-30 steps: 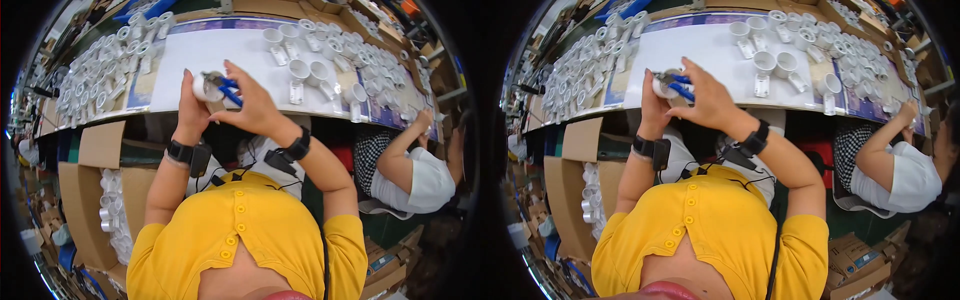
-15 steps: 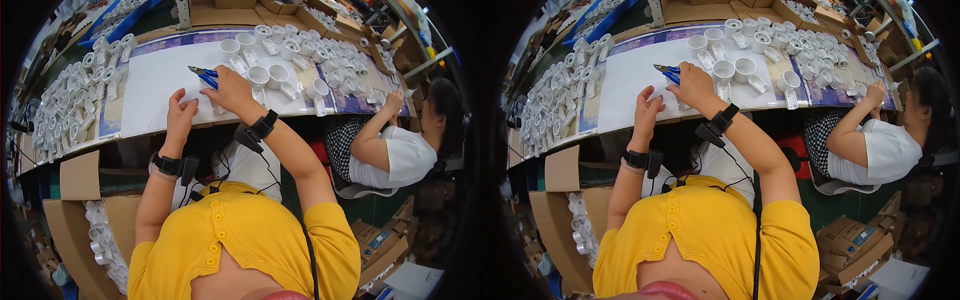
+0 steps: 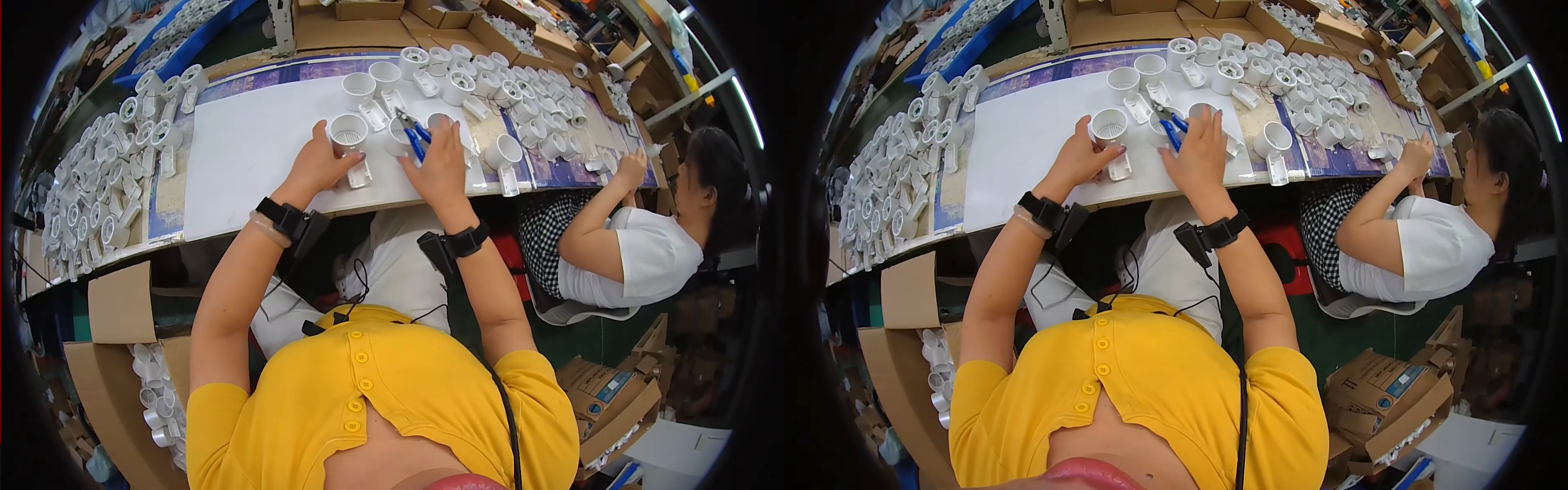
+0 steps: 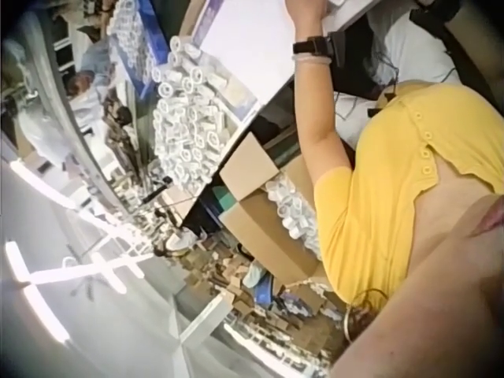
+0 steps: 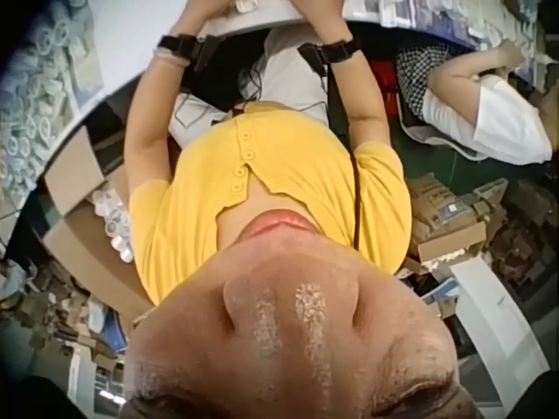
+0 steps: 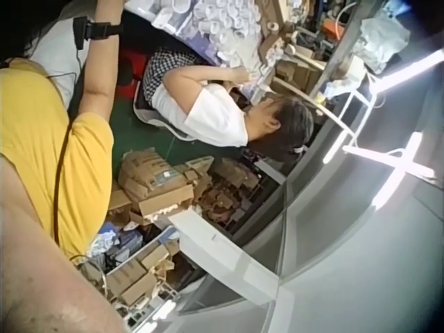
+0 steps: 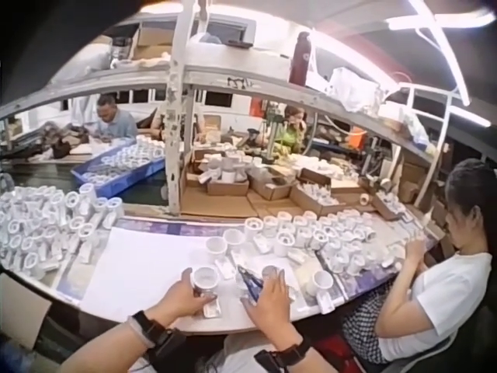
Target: The person removes a plastic bag from a box of white plastic components, takes one out, and uses blue-handled shears to trim excess plastic from it. They then place the trimmed component on the table and repeat the process with another one from the box.
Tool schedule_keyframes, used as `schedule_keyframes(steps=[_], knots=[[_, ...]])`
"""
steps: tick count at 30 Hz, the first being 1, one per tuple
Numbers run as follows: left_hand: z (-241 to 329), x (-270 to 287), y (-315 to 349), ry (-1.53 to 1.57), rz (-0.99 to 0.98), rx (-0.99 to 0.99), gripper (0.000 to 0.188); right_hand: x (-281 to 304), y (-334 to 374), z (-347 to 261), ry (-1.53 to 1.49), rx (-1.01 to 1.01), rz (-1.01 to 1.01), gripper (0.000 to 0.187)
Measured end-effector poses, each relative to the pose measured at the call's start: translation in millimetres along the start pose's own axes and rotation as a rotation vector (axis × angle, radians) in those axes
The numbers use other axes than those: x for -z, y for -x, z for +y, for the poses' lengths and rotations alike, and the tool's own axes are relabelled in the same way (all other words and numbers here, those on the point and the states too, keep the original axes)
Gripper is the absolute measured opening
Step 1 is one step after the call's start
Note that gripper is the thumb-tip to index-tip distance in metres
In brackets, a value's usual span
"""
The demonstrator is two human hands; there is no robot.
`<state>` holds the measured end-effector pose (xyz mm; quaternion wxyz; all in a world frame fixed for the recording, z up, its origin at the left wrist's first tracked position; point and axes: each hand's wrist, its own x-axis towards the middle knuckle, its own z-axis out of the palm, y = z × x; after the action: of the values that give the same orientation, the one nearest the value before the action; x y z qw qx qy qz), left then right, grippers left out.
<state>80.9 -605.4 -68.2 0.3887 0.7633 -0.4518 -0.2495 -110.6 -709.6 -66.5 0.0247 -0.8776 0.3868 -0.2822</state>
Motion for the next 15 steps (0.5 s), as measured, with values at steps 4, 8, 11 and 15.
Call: schedule_keyframes(steps=[4,8,11,15], knots=[[19.3,-5.7,-17.2,0.017,-0.056,0.039,0.091,-7.4,-13.3,29.2,-0.074,0.032,0.093,0.062],[33.4,-10.1,-32.1,0.013,-0.07,0.098,0.09,-9.8,-26.5,45.0,-0.053,0.008,0.121,0.06],[23.0,-14.9,-51.0,-0.009,-0.003,0.03,0.086,-4.6,-33.0,35.0,-0.013,0.06,0.179,0.056],[20.1,-8.7,-47.0,0.11,0.019,0.146,0.068,26.6,-21.5,1.2,-0.179,0.154,0.357,0.047]])
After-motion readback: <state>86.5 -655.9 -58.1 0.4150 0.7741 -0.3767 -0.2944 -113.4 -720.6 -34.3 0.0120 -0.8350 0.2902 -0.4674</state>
